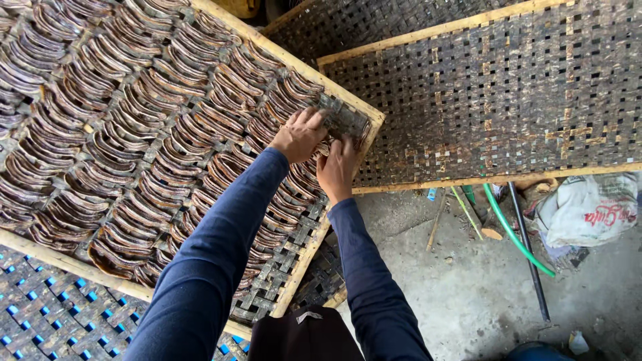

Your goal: The person picks up dried banana slices from a plastic bag and from the trays and arranges them in neat rows on woven bamboo drying trays. They reposition and rotate the trays to reach empty sections and continue placing slices one at a time across the tray surfaces.

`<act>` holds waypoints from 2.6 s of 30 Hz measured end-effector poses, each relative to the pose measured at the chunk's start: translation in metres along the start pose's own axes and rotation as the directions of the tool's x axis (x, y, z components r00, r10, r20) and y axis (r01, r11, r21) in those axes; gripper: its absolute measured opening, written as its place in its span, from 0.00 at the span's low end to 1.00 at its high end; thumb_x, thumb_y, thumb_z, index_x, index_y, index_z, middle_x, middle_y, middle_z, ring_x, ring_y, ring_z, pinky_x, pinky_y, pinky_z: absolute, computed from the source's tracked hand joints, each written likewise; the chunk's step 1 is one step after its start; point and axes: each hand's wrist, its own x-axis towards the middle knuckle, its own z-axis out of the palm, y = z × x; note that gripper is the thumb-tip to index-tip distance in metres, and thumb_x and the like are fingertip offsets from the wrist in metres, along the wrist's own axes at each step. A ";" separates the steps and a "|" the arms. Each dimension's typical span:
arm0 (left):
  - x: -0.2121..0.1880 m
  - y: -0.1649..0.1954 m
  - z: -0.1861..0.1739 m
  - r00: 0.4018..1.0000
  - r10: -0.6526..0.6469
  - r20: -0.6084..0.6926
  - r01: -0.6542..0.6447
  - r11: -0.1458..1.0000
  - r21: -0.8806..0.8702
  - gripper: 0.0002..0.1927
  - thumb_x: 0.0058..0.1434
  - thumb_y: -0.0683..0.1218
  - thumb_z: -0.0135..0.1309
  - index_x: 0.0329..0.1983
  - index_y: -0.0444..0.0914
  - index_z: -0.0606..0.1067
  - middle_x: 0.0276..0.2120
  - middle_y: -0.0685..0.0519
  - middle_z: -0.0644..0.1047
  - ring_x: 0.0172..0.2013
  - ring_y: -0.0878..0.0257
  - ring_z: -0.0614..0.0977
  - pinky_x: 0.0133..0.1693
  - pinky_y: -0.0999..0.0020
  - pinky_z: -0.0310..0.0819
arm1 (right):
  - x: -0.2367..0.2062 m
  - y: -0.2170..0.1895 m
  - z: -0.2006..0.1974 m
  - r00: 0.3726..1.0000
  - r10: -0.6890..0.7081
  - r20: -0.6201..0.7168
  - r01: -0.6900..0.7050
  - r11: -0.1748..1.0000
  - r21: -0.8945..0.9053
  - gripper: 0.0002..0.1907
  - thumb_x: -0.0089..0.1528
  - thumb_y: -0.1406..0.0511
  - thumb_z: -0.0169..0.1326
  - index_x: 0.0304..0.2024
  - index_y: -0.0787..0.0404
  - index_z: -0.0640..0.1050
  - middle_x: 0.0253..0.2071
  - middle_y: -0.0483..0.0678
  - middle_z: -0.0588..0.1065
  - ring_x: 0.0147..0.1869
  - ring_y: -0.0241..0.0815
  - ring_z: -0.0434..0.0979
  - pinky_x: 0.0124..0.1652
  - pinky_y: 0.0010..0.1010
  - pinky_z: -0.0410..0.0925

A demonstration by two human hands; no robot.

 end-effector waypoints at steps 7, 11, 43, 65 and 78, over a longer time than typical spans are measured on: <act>-0.037 0.001 0.009 0.975 0.090 0.202 -0.085 0.996 -0.033 0.17 0.69 0.48 0.51 0.60 0.41 0.74 0.51 0.47 0.75 0.55 0.52 0.75 0.59 0.55 0.70 | -0.033 -0.017 -0.006 0.964 0.126 0.236 -0.132 0.991 0.010 0.31 0.60 0.57 0.64 0.57 0.67 0.68 0.53 0.58 0.68 0.57 0.62 0.69 0.58 0.58 0.60; -0.049 0.009 0.008 0.958 -0.026 0.286 0.044 0.997 -0.057 0.15 0.71 0.46 0.47 0.59 0.43 0.75 0.56 0.50 0.75 0.58 0.53 0.74 0.59 0.56 0.70 | -0.039 -0.030 -0.018 0.899 0.256 0.355 -0.249 0.966 -0.067 0.35 0.57 0.54 0.65 0.59 0.65 0.68 0.54 0.61 0.66 0.59 0.65 0.65 0.55 0.63 0.57; -0.170 0.033 -0.029 0.955 0.001 0.296 0.021 0.997 -0.070 0.28 0.53 0.50 0.63 0.58 0.44 0.73 0.65 0.46 0.68 0.66 0.47 0.66 0.67 0.53 0.57 | -0.122 -0.119 -0.044 0.971 -0.017 0.240 0.039 0.995 -0.089 0.39 0.49 0.51 0.70 0.51 0.65 0.67 0.64 0.73 0.62 0.68 0.75 0.62 0.62 0.60 0.57; -0.261 0.046 -0.053 0.884 0.028 0.467 -0.004 0.999 -0.053 0.42 0.53 0.53 0.66 0.70 0.41 0.64 0.69 0.46 0.67 0.74 0.48 0.61 0.75 0.51 0.48 | -0.184 -0.177 -0.046 0.881 0.017 0.473 -0.012 1.000 -0.013 0.44 0.55 0.53 0.69 0.63 0.69 0.64 0.64 0.65 0.65 0.68 0.64 0.66 0.66 0.53 0.61; -0.303 0.067 -0.059 0.848 -0.042 0.528 0.069 0.997 -0.032 0.44 0.50 0.56 0.67 0.71 0.49 0.63 0.72 0.49 0.57 0.73 0.49 0.52 0.70 0.47 0.39 | -0.215 -0.204 -0.057 0.860 -0.121 0.496 0.113 0.993 0.046 0.51 0.46 0.44 0.73 0.57 0.68 0.66 0.64 0.74 0.58 0.71 0.73 0.58 0.63 0.64 0.55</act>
